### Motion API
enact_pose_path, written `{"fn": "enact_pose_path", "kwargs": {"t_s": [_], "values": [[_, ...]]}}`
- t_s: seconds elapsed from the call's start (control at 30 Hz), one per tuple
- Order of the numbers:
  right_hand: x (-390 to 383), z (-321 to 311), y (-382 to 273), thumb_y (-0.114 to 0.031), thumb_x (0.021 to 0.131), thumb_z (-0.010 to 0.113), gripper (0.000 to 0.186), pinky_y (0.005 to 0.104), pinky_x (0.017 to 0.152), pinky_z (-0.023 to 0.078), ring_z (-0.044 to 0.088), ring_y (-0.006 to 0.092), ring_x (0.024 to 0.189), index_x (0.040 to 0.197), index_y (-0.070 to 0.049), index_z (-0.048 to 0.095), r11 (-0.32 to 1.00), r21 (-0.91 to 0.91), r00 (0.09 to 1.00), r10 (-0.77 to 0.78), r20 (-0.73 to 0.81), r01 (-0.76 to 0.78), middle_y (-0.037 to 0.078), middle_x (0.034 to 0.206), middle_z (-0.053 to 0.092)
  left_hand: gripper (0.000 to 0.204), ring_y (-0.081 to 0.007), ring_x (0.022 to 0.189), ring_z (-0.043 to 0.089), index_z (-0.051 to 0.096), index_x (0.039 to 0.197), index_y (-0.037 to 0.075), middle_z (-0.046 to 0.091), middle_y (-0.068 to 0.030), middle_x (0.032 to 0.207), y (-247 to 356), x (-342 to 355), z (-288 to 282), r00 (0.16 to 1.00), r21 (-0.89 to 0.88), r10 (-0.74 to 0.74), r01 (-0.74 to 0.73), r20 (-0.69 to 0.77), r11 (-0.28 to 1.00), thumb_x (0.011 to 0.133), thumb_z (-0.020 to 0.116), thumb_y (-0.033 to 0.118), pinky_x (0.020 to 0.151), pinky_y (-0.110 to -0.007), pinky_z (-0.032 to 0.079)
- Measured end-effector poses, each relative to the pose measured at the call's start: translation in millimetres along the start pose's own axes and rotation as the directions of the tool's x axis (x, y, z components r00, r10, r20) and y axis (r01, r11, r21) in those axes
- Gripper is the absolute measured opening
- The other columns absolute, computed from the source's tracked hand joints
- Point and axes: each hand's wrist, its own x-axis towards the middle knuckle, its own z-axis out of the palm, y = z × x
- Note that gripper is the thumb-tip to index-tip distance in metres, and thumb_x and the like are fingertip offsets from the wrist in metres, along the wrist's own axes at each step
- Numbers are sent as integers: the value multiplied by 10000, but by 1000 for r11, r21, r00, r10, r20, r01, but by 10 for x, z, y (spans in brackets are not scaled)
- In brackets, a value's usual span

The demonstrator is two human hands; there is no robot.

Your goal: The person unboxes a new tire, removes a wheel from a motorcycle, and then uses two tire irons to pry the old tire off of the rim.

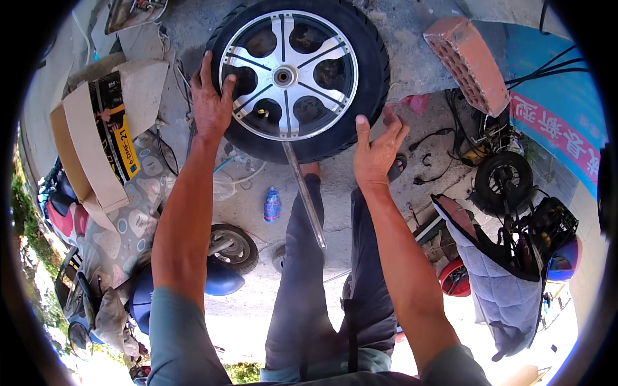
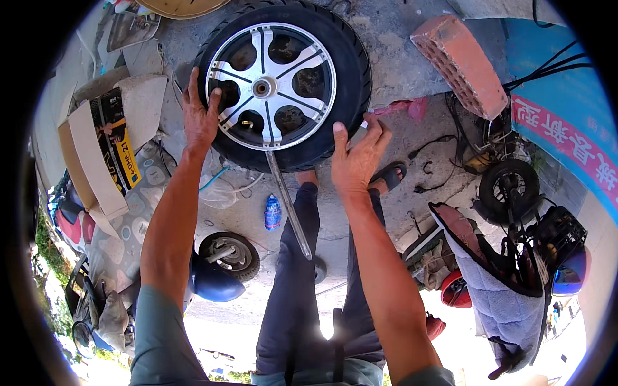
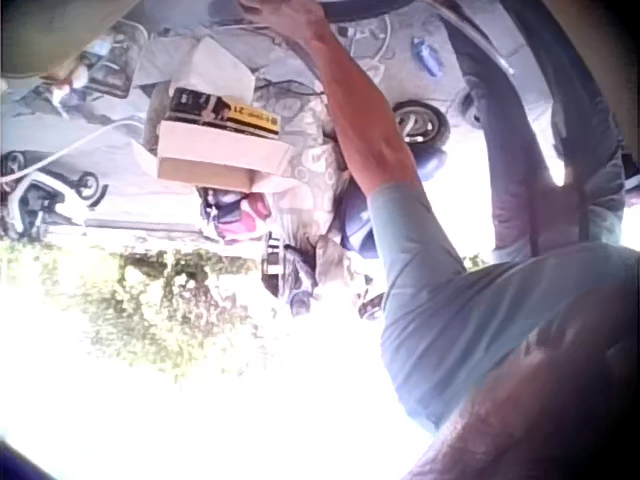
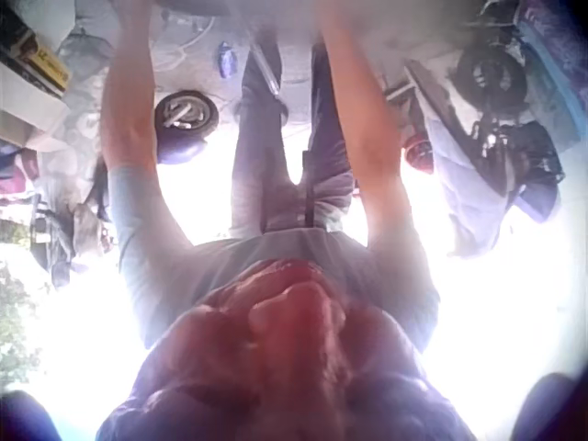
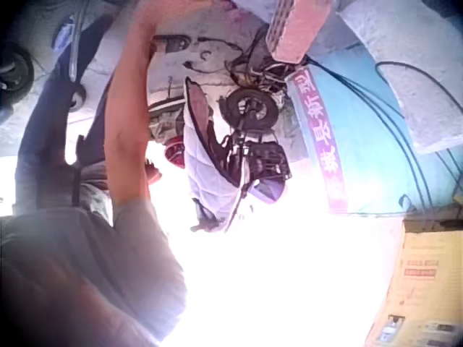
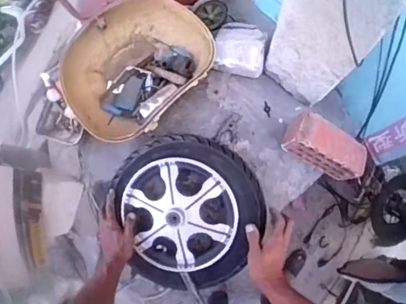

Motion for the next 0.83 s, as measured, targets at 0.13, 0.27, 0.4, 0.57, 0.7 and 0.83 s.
{"fn": "enact_pose_path", "kwargs": {"t_s": [0.13,0.27,0.4,0.57,0.7,0.83], "values": [[-1066,-167,-44,-531,1022,582,624,383,850,538,669,242,951,1345,-1,521,627,190,521,397,756,-755,142,1081,675,724,-495,1311,466,324,1604,242,423,-313,1450,-97,64,59,999,60,36,-34,-38,998,982,632,449,1103,-534,397],[-1245,-144,-417,-344,1101,469,339,335,595,482,590,187,623,1126,-32,597,497,176,301,182,936,-850,73,796,645,711,-488,1330,449,295,1619,240,409,-305,1468,18,85,102,996,91,89,-89,8,992,1012,611,434,1119,-537,375],[-1179,-980,-811,-301,1106,430,375,436,710,463,597,311,701,974,4,603,707,134,286,101,953,-695,170,744,600,712,-513,1365,447,249,1633,184,391,-323,1504,-192,6,-73,998,157,47,-53,42,986,1040,570,411,1122,-532,393],[-840,-1840,-235,-220,1070,521,214,502,627,499,687,380,769,1024,-19,578,913,48,549,201,812,-405,222,819,659,681,-518,1399,389,313,1611,176,359,-322,1534,52,33,99,992,379,117,-92,-44,921,1024,594,377,1143,-554,345],[311,-1532,138,-119,880,723,565,490,952,495,627,384,1123,1376,57,518,967,109,916,-254,309,231,232,1306,564,612,-473,1430,359,405,1562,135,353,-290,1552,675,-273,381,952,286,288,-248,-105,925,1019,598,341,1154,-561,302],[624,-1437,656,-169,864,737,639,584,1114,352,448,437,1371,1443,-13,515,917,278,936,-330,122,287,172,1508,471,795,-426,1534,221,389,1583,190,325,-192,1607,1496,-924,703,916,86,360,-379,178,921,967,561,662,1250,-541,190]]}}
